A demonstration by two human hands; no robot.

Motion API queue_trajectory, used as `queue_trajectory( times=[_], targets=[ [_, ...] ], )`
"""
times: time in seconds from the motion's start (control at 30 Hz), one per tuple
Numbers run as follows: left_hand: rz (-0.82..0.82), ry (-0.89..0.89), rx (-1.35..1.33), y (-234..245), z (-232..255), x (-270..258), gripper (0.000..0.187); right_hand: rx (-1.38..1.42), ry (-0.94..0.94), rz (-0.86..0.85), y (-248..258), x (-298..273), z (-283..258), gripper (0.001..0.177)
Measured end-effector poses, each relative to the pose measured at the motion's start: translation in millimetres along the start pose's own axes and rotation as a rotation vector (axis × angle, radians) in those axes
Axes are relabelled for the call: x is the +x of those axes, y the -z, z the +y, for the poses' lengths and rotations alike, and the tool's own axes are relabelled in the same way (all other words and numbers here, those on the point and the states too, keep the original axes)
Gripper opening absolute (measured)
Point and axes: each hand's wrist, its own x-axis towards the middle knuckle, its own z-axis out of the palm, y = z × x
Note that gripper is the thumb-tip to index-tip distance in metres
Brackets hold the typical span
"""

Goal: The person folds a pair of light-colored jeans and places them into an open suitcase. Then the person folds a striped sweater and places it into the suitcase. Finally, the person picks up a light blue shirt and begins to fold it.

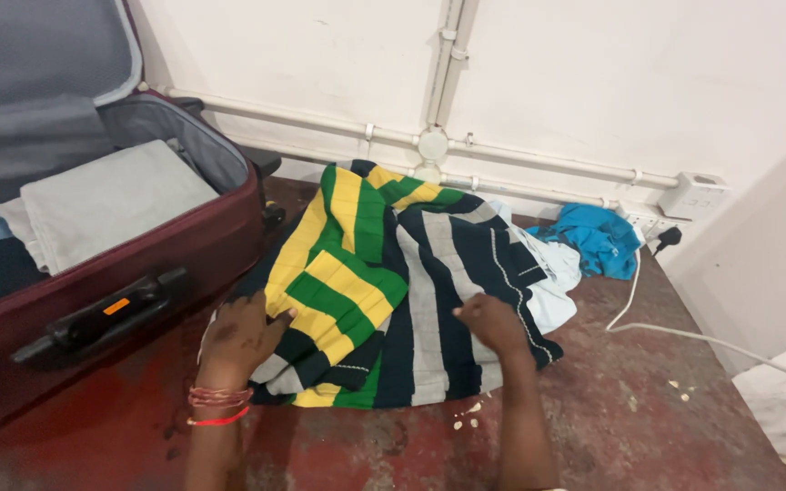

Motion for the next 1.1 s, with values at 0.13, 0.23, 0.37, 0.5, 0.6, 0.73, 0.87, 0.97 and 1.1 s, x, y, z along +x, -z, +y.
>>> queue_trajectory(
  times=[0.13,0.23,0.37,0.5,0.6,0.73,0.87,0.97,1.1],
  targets=[
    [-0.021,0.039,-0.016,-44,2,24,0.078,-0.208,-0.151,0.293,0,7,70,0.040],
    [-0.024,0.084,0.098,-72,4,25,0.069,-0.282,-0.344,0.274,-5,5,102,0.051],
    [0.269,0.022,0.128,-90,11,16,0.039,-0.506,-0.152,0.434,-9,-19,107,0.052],
    [0.207,0.108,-0.166,-65,14,16,0.038,-0.202,-0.105,0.522,37,-38,86,0.045],
    [0.079,0.139,-0.181,-33,-2,3,0.039,-0.163,0.038,0.686,78,-63,67,0.034],
    [-0.256,-0.162,0.166,-5,-61,-42,0.065,-0.354,-0.020,0.529,110,-84,66,0.031],
    [-0.652,-0.080,0.286,-4,-111,-79,0.049,-0.592,-0.033,0.345,112,-93,105,0.023],
    [-0.729,-0.053,0.281,-1,-117,-72,0.050,-0.834,-0.032,0.155,95,-85,129,0.023],
    [-0.614,0.009,0.208,5,-85,-18,0.052,-0.830,0.177,0.274,79,-70,123,0.024]
  ],
)
